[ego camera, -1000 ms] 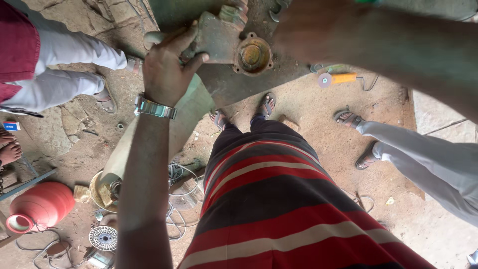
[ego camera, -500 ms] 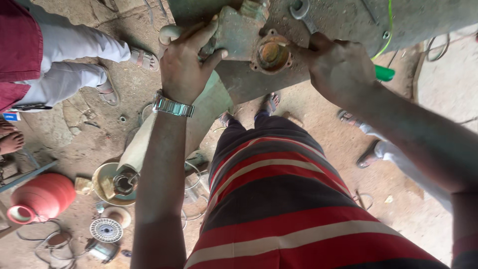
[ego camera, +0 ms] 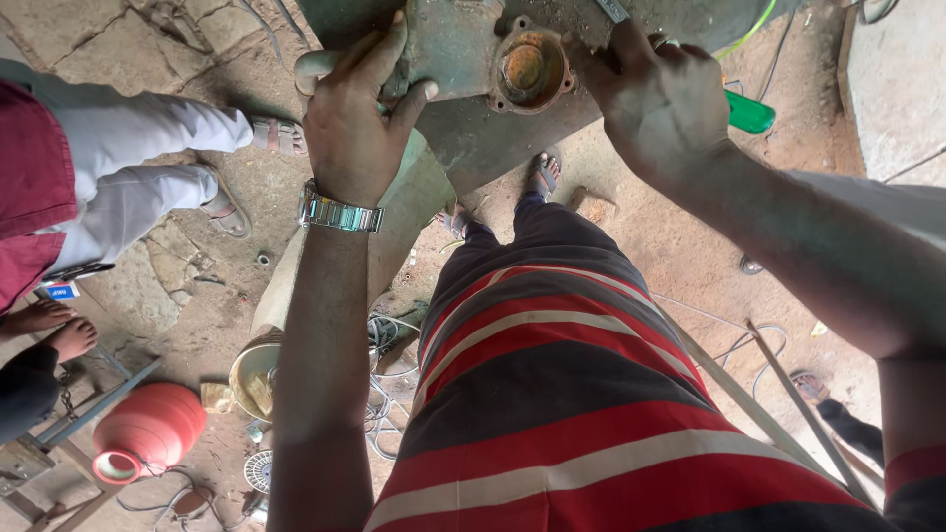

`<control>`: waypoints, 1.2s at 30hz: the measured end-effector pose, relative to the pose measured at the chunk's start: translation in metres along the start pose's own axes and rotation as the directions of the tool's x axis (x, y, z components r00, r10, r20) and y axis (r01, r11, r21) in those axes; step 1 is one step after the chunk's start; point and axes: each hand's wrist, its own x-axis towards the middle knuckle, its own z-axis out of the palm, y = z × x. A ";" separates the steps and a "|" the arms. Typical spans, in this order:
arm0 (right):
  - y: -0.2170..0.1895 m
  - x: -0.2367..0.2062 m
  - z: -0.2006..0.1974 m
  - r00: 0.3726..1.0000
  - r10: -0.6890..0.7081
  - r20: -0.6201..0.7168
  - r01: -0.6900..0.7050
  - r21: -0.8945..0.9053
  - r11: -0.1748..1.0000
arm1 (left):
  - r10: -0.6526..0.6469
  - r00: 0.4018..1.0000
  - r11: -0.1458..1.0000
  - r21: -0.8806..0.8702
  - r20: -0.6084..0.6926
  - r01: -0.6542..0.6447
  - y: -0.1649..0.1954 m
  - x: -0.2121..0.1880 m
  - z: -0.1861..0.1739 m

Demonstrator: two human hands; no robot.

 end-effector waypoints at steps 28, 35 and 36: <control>-0.038 0.012 -0.014 0.887 0.155 0.436 0.023 -0.376 0.926 | 0.062 0.998 0.998 -0.033 0.016 -0.062 -0.021 -0.011 0.003; -0.050 0.029 -0.040 0.813 0.082 0.576 0.228 -0.446 0.866 | 0.109 0.984 0.989 -0.081 -0.144 -0.121 -0.028 -0.011 0.010; -0.049 0.030 -0.040 0.800 0.073 0.596 0.229 -0.415 0.880 | 0.108 0.982 0.989 -0.083 -0.157 -0.122 -0.028 -0.015 0.010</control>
